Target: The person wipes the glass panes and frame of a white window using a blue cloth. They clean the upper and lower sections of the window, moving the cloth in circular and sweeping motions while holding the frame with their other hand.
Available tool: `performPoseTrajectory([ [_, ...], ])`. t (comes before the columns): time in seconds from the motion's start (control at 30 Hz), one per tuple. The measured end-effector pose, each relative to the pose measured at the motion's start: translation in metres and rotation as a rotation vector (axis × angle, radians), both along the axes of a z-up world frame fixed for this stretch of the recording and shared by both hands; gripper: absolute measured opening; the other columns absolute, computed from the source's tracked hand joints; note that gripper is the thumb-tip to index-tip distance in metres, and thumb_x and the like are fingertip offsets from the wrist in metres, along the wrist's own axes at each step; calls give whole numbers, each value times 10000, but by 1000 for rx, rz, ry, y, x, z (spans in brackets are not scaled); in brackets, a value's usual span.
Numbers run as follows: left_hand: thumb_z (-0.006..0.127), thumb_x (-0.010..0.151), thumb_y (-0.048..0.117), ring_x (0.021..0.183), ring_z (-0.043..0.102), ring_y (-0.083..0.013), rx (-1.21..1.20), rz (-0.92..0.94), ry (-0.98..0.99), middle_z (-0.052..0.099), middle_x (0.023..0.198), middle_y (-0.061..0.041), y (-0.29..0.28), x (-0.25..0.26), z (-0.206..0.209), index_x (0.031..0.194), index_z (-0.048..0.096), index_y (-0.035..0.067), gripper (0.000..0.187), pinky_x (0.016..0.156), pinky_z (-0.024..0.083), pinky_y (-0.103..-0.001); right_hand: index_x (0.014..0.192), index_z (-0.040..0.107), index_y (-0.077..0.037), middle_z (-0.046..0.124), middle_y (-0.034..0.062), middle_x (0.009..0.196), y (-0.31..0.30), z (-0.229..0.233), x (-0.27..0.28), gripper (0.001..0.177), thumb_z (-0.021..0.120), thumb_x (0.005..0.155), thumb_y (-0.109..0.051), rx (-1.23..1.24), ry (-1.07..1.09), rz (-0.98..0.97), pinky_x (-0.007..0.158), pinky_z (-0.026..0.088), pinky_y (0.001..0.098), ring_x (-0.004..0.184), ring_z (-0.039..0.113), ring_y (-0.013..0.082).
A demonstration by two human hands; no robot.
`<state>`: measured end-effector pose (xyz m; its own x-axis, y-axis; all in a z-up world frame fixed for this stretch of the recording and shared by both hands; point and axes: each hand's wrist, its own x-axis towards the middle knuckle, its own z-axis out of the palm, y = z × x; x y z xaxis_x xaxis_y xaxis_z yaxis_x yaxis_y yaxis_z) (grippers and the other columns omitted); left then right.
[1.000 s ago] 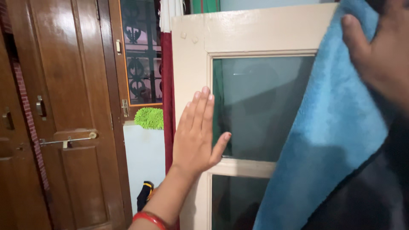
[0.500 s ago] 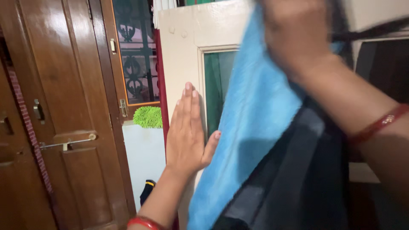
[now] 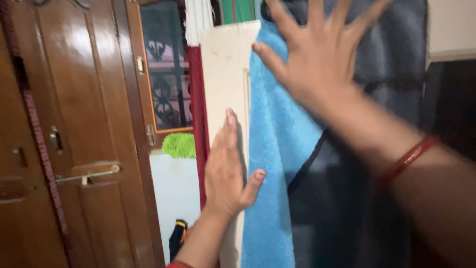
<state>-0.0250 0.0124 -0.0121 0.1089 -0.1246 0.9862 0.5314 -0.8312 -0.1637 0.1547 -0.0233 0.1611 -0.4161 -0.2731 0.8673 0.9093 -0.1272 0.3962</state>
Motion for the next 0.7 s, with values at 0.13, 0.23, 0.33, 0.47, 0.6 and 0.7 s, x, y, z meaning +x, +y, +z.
performPoseTrajectory([
  [0.13, 357, 1101, 521, 1557, 378, -481, -17, 41, -10, 310, 1694, -303, 12, 11, 5, 1624, 214, -87, 814, 1299, 298, -524, 1513, 579, -300, 338, 209, 1698, 30, -8, -19, 475, 589, 1094, -523, -152, -27, 138, 1050, -7, 856, 1499, 218, 594],
  [0.23, 391, 1093, 456, 1536, 399, -462, -6, 118, -35, 360, 1665, -284, 17, 20, 12, 1608, 268, -76, 750, 1272, 303, -512, 1515, 590, -300, 324, 172, 1709, 36, -6, 11, 507, 573, 1043, -486, -283, -145, 147, 1141, 20, 836, 1563, 231, 521],
  [0.33, 455, 1001, 420, 1364, 452, -391, -112, 274, -81, 449, 1547, -232, 15, 23, 36, 1556, 339, -40, 730, 1136, 322, -489, 1520, 531, -338, 326, 153, 1679, 20, -20, 64, 574, 516, 975, -520, -340, 6, 19, 1164, 13, 820, 1574, 203, 482],
  [0.47, 459, 1006, 406, 1333, 436, -386, -121, 337, -131, 456, 1506, -220, 24, 24, 94, 1558, 355, 3, 691, 1116, 324, -485, 1557, 384, -318, 237, 185, 1695, 7, -32, 128, 576, 305, 1038, -554, -177, 341, 80, 1032, -75, 890, 1492, 62, 673],
  [0.6, 410, 1054, 437, 1454, 385, -404, 99, 364, -160, 393, 1600, -236, 31, 29, 116, 1569, 334, -39, 705, 1194, 277, -500, 1557, 427, -241, 242, 217, 1694, 25, -22, 101, 590, 392, 1018, -478, -125, 498, 174, 895, -100, 915, 1430, 63, 736],
  [0.7, 362, 1065, 466, 1494, 375, -383, 91, 349, -166, 383, 1633, -211, 33, 25, 113, 1581, 339, -26, 713, 1233, 254, -503, 1525, 509, -253, 297, 147, 1700, 34, -13, 44, 569, 478, 979, -410, -219, 392, 154, 990, -70, 903, 1476, 101, 675],
])
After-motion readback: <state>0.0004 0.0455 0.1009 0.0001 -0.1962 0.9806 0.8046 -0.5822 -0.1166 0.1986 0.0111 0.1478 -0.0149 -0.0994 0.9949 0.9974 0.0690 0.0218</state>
